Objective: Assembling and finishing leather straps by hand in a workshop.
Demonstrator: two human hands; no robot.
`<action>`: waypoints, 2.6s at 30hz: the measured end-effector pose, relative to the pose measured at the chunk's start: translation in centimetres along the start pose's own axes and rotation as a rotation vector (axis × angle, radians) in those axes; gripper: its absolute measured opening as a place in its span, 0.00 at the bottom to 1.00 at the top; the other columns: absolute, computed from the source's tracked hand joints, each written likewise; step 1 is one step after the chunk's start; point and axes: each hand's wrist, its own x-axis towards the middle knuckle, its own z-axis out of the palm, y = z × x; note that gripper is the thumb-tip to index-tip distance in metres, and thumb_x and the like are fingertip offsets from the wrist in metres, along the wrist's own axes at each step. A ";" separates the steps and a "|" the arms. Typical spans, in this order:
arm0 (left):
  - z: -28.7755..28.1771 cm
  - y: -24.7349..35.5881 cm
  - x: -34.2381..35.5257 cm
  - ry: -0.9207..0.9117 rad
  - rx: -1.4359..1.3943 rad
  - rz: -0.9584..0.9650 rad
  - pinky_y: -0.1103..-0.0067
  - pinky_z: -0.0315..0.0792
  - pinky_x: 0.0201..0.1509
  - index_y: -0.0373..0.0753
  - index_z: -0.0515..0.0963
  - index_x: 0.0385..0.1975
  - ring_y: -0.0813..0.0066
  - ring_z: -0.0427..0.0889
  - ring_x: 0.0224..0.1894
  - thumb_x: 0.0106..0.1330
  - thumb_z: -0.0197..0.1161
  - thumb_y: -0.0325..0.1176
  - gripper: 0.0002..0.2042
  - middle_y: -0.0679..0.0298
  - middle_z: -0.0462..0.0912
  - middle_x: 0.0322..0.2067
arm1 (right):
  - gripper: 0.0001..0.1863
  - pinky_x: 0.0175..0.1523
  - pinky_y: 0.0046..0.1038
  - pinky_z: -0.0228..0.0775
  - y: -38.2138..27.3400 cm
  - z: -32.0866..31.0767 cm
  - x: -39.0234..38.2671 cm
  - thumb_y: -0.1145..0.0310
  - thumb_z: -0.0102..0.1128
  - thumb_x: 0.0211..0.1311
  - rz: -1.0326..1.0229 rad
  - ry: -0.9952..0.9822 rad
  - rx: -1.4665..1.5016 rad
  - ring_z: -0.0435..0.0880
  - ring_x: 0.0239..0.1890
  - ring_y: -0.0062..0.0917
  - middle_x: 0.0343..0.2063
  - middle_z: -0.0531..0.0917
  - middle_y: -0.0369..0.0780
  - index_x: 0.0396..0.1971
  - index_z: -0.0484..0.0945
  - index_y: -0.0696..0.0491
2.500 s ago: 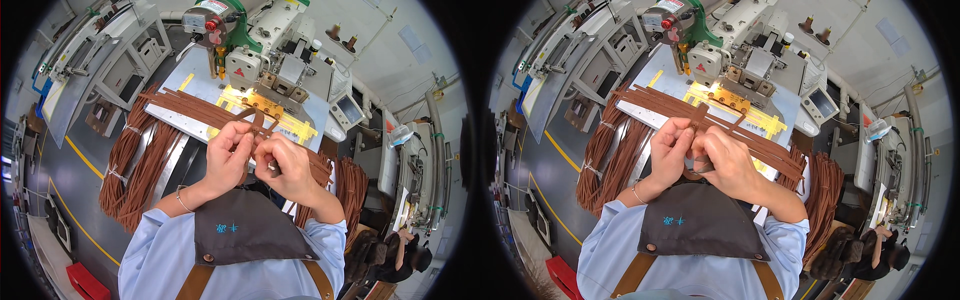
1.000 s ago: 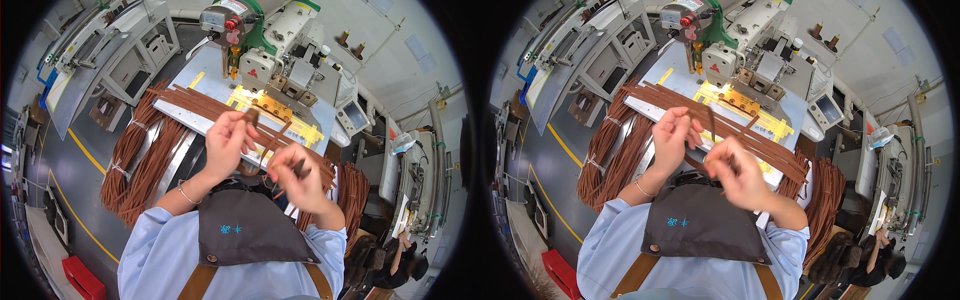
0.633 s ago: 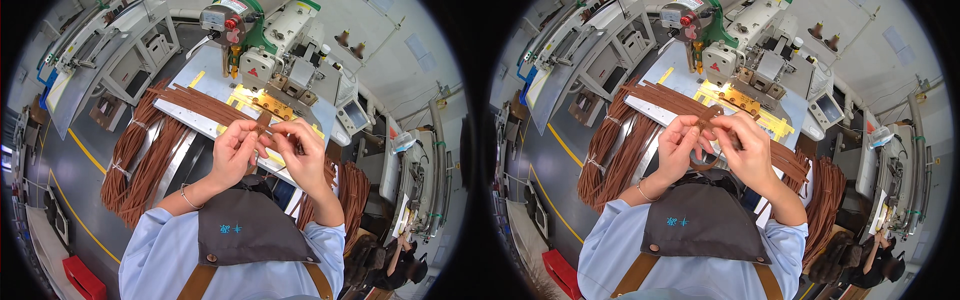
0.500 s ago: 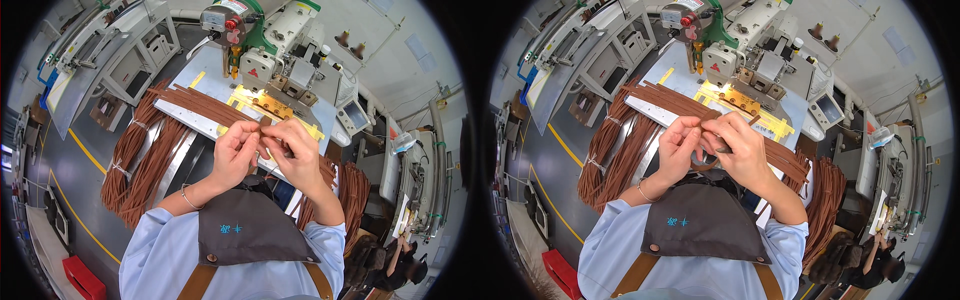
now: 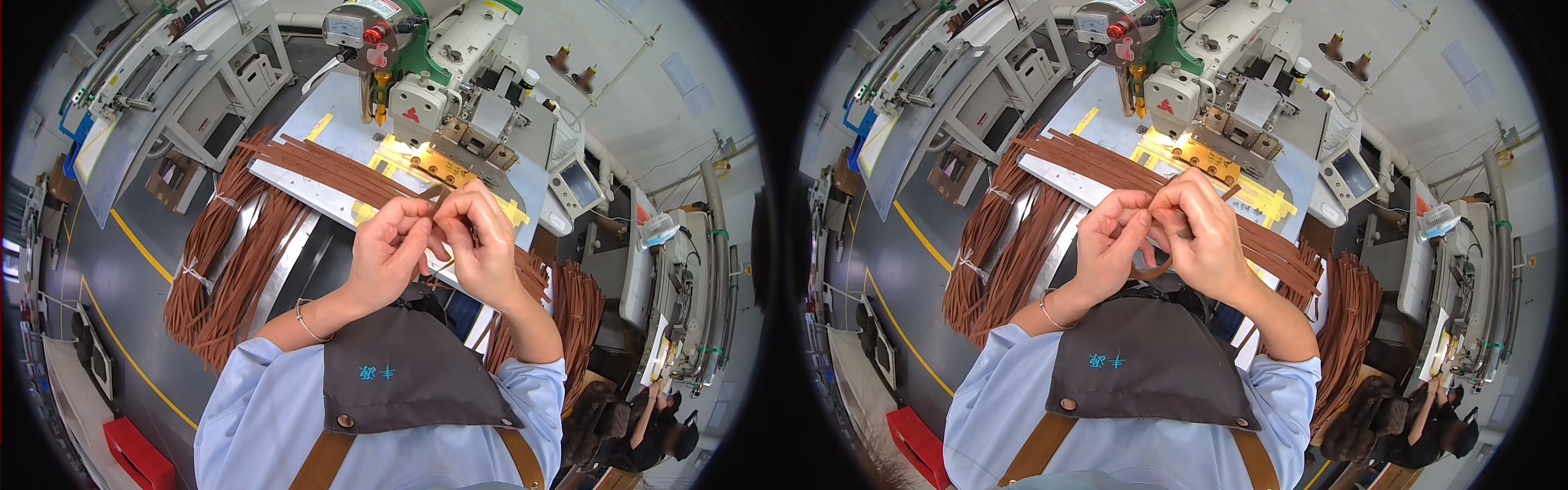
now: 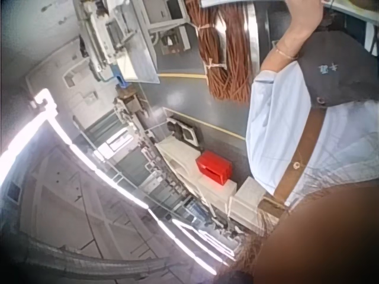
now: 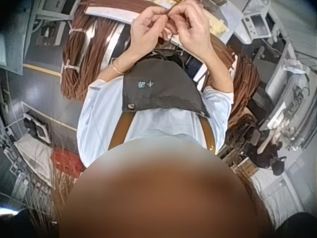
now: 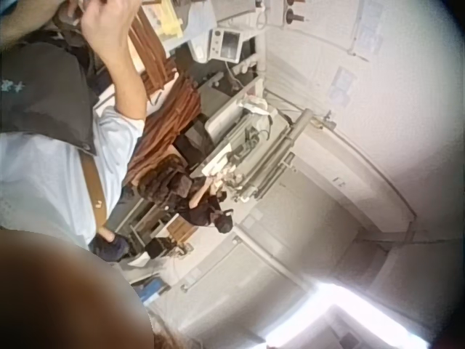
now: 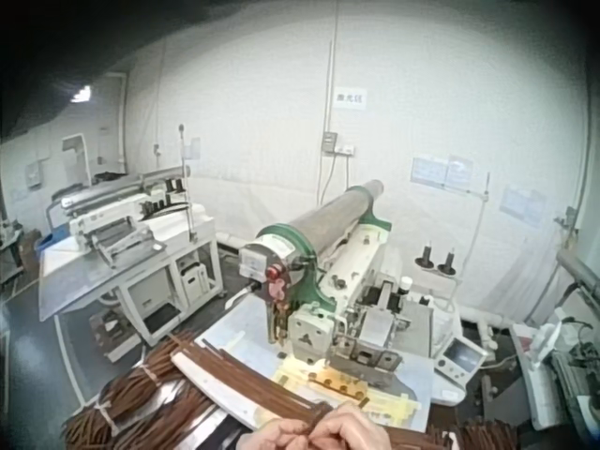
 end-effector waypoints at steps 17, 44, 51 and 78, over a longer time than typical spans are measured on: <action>-0.2 0.1 0.5 -0.026 -0.079 -0.027 0.88 0.72 0.22 0.30 0.64 0.43 0.77 0.81 0.29 0.68 0.44 0.26 0.08 0.55 0.79 0.33 | 0.07 0.28 0.21 0.64 -0.7 -2.1 -0.1 0.79 0.62 0.50 0.226 -0.005 -0.074 0.73 0.23 0.22 0.24 0.75 0.39 0.30 0.74 0.59; 0.6 0.5 0.5 -0.072 -0.037 -0.127 0.85 0.74 0.25 0.30 0.66 0.37 0.76 0.81 0.25 0.66 0.44 0.22 0.05 0.58 0.79 0.25 | 0.06 0.27 0.14 0.60 0.8 -1.1 -0.7 0.72 0.59 0.58 0.777 0.045 0.806 0.70 0.22 0.09 0.22 0.77 0.33 0.29 0.74 0.58; 0.7 0.4 0.5 -0.074 -0.085 -0.090 0.85 0.76 0.33 0.29 0.65 0.39 0.76 0.81 0.30 0.66 0.44 0.21 0.05 0.58 0.79 0.29 | 0.04 0.23 0.14 0.57 0.9 -1.5 -1.3 0.76 0.60 0.54 0.462 0.094 0.285 0.66 0.18 0.11 0.20 0.74 0.32 0.28 0.75 0.59; 0.4 0.1 0.8 -0.121 -0.154 -0.092 0.78 0.77 0.43 0.31 0.62 0.42 0.68 0.81 0.41 0.69 0.43 0.27 0.07 0.51 0.79 0.38 | 0.10 0.29 0.23 0.68 -1.2 -3.5 -0.8 0.74 0.61 0.53 0.374 -0.045 -0.111 0.77 0.27 0.24 0.25 0.76 0.41 0.32 0.70 0.59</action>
